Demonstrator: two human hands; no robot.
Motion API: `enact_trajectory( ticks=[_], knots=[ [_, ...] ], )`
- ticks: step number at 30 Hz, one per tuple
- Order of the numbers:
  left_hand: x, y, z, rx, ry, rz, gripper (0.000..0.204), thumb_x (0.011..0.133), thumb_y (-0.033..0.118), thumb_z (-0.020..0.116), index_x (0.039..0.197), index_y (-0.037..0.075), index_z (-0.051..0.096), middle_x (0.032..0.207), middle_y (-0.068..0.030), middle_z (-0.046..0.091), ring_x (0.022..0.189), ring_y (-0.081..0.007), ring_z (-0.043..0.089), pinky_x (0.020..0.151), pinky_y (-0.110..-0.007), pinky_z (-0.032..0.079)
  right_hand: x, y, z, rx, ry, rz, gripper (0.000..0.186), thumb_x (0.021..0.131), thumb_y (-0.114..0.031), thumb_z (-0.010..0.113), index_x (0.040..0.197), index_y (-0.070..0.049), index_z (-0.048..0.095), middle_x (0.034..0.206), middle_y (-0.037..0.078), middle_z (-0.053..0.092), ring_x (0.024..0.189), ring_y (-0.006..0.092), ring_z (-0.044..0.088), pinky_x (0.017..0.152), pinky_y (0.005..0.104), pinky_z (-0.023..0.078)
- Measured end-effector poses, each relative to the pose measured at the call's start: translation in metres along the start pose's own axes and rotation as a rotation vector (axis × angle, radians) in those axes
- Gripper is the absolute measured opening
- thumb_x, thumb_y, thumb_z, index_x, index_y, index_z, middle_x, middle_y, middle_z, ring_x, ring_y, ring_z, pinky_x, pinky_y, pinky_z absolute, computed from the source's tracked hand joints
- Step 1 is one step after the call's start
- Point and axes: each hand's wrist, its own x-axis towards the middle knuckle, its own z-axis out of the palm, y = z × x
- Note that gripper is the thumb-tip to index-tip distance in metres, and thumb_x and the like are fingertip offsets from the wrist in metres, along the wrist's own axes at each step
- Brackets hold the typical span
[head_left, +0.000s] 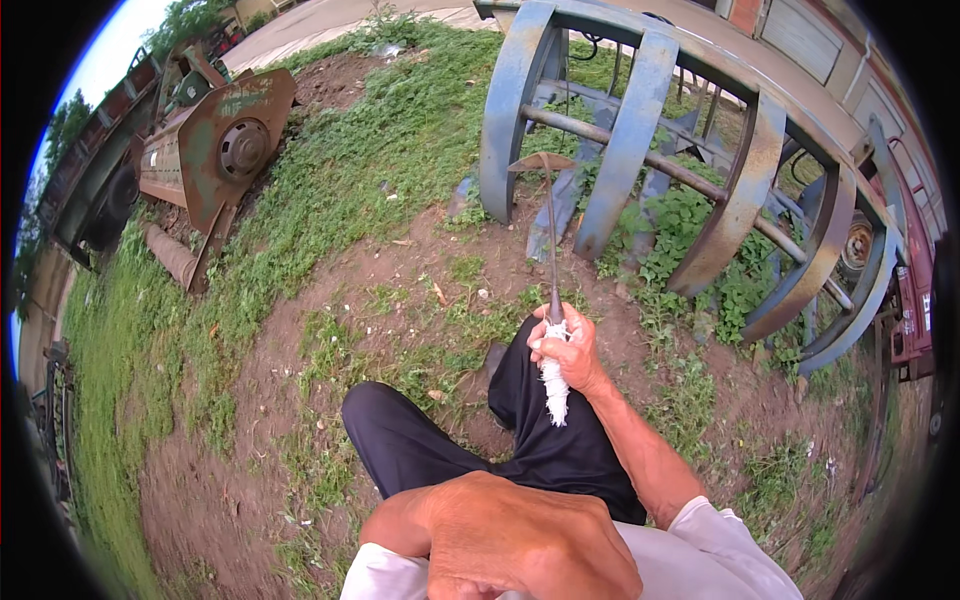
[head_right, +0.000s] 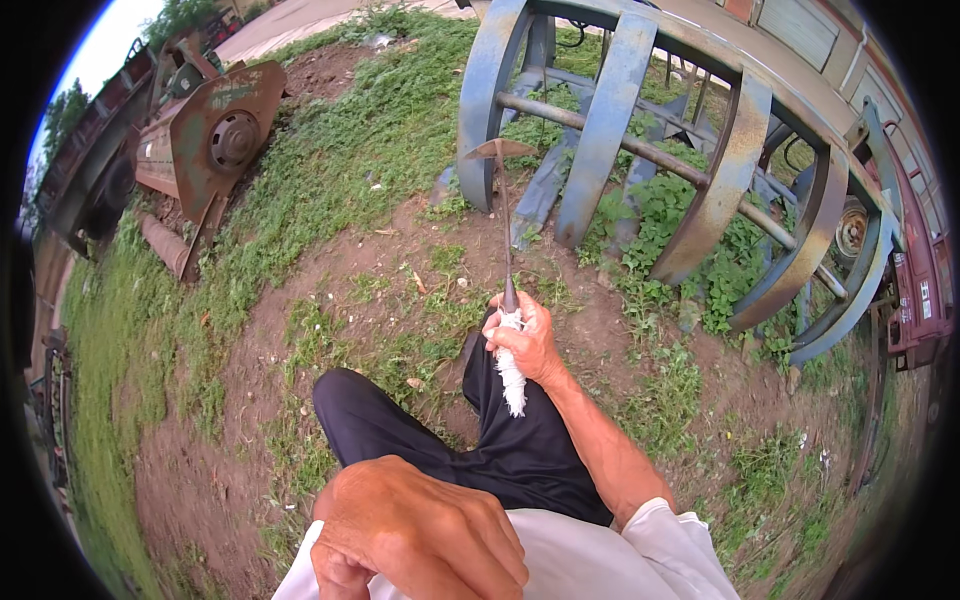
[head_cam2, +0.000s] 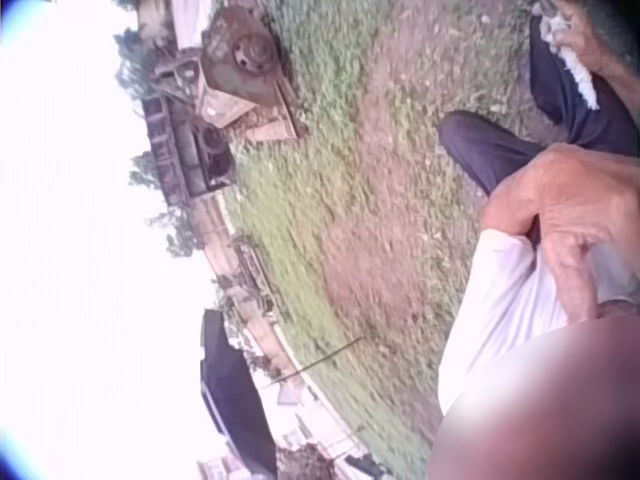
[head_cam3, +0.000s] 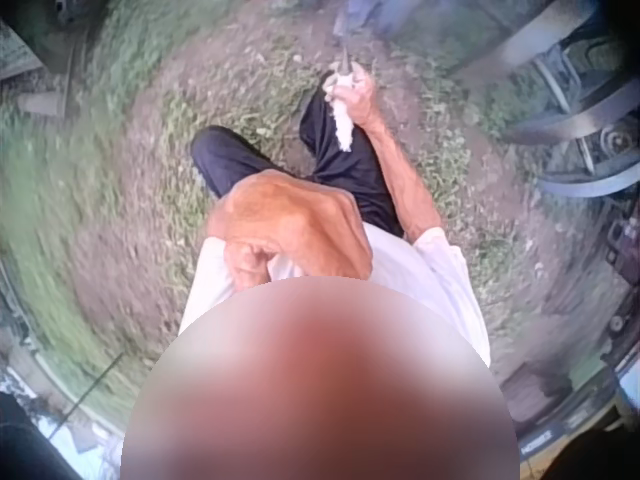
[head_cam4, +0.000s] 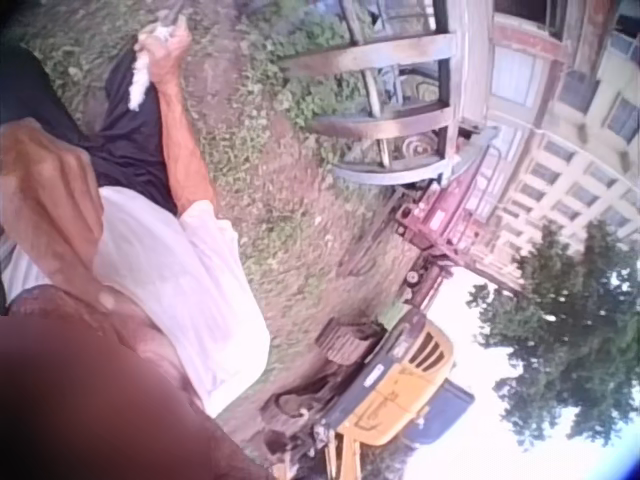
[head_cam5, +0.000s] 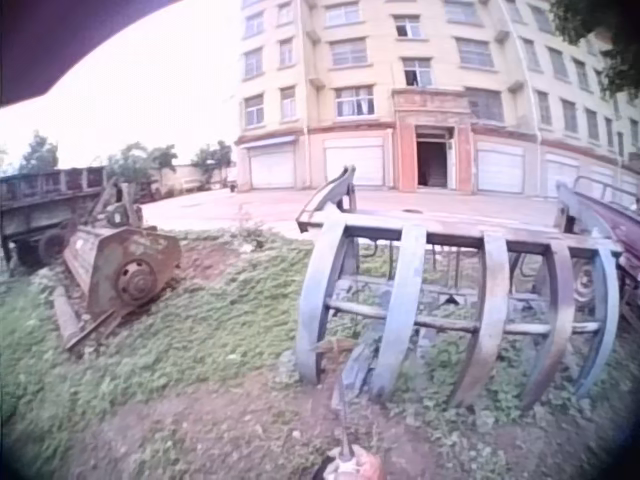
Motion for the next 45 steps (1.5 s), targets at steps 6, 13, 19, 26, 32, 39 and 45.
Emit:
enact_trajectory(
  ticks=[6,13,19,26,32,39,45],
  knots=[
    [-0.002,-0.005,-0.001,-0.085,-0.018,0.044,0.07,0.088,0.05,0.072,0.114,-0.014,0.065,0.08,-0.0218,0.066,0.067,-0.0357,0.066,0.057,-0.04,0.05,-0.001,-0.001,0.0,0.012,0.014,0.007,0.045,0.075,-0.006,0.065,0.116,0.005,0.052,0.082,0.01,0.065,0.063,0.0162,0.064,0.056,0.0298,0.052],
    [-0.011,-0.011,-0.016,0.075,-0.107,-0.261,0.054,0.088,0.034,0.078,0.116,-0.01,0.066,0.085,-0.0229,0.067,0.073,-0.0324,0.068,0.062,-0.039,0.054,-0.002,0.005,0.0,-0.013,0.031,-0.009,0.045,0.075,-0.007,0.066,0.117,0.005,0.053,0.081,0.01,0.066,0.061,0.0156,0.064,0.054,0.0295,0.052],
    [-0.045,-0.015,-0.021,0.388,0.21,-0.45,0.041,0.089,0.01,0.071,0.123,-0.01,0.062,0.086,-0.0162,0.066,0.073,-0.0287,0.066,0.066,-0.038,0.053,-0.002,0.0,0.002,-0.037,0.045,-0.024,0.044,0.077,-0.008,0.066,0.116,0.006,0.054,0.08,0.009,0.066,0.061,0.0153,0.064,0.055,0.0293,0.053],
    [-0.144,0.009,-0.051,1.467,0.681,-0.829,0.034,0.082,-0.003,0.063,0.116,0.0,0.069,0.086,-0.0162,0.066,0.08,-0.0345,0.067,0.071,-0.043,0.053,-0.001,0.005,-0.002,-0.02,0.065,-0.032,0.044,0.076,-0.006,0.065,0.117,0.006,0.054,0.08,0.008,0.066,0.06,0.0152,0.064,0.055,0.0281,0.052],
    [-0.264,0.037,-0.049,1.624,1.341,-0.952,0.024,0.093,0.003,0.061,0.115,-0.003,0.069,0.087,-0.0153,0.074,0.079,-0.0198,0.072,0.07,-0.033,0.056,0.0,0.007,-0.001,0.012,0.052,-0.033,0.044,0.076,-0.005,0.064,0.118,0.006,0.053,0.08,0.009,0.066,0.06,0.0161,0.064,0.054,0.0284,0.052],
    [-0.312,0.018,-0.052,2.078,1.442,-0.749,0.011,0.095,0.01,0.066,0.097,0.002,0.073,0.077,-0.0119,0.065,0.066,-0.0243,0.062,0.061,-0.035,0.048,0.003,0.011,-0.007,0.127,-0.031,0.009,0.043,0.079,-0.006,0.068,0.118,0.003,0.053,0.084,0.008,0.066,0.066,0.0145,0.065,0.058,0.0287,0.052],
    [-0.323,0.008,-0.063,2.079,1.337,-0.759,0.03,0.102,0.023,0.059,0.086,-0.002,0.065,0.066,-0.0085,0.054,0.058,-0.0183,0.046,0.056,-0.034,0.041,-0.001,0.006,-0.009,0.075,-0.018,-0.036,0.039,0.08,-0.002,0.067,0.115,0.002,0.052,0.083,0.007,0.064,0.066,0.0136,0.063,0.062,0.03,0.053]
  ],
)
